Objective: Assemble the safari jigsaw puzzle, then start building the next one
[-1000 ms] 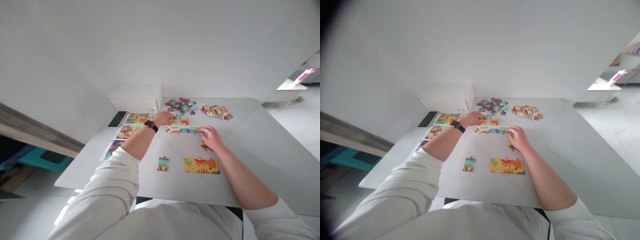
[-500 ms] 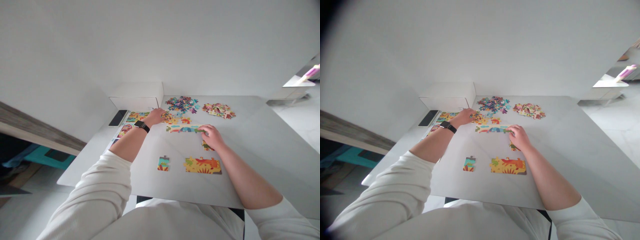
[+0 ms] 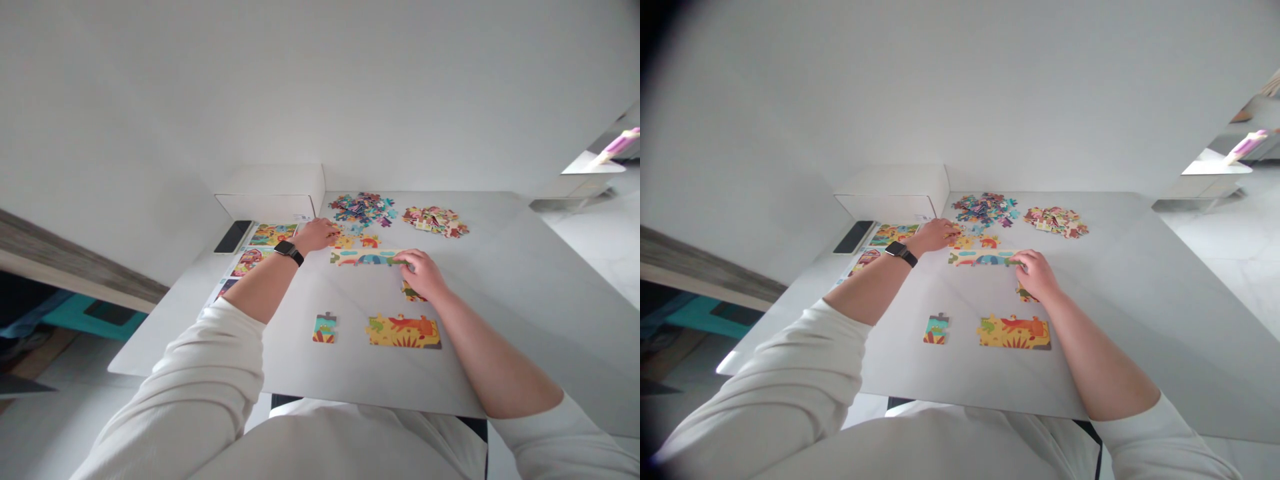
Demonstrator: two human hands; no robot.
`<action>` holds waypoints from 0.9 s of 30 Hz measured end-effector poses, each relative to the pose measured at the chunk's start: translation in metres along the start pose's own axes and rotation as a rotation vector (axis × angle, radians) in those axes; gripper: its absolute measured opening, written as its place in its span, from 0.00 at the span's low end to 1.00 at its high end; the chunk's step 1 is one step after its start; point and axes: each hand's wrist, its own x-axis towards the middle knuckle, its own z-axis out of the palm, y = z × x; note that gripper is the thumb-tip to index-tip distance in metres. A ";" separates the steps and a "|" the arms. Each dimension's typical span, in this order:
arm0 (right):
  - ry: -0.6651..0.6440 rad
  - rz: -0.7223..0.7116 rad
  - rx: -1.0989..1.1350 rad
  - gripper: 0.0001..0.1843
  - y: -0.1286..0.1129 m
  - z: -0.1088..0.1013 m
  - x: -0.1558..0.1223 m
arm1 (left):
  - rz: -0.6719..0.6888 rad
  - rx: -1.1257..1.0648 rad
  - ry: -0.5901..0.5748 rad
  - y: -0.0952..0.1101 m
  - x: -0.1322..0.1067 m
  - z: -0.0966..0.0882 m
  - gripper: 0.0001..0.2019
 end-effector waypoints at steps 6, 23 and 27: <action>0.012 -0.002 0.003 0.18 -0.002 0.000 0.000 | 0.048 -0.049 0.076 -0.014 -0.005 0.002 0.22; 0.018 0.021 0.028 0.17 0.002 0.001 -0.001 | 0.006 -0.134 0.068 -0.048 -0.048 0.007 0.23; 0.010 0.038 0.036 0.17 0.001 0.000 0.000 | -0.049 -0.115 0.081 -0.048 -0.052 0.004 0.20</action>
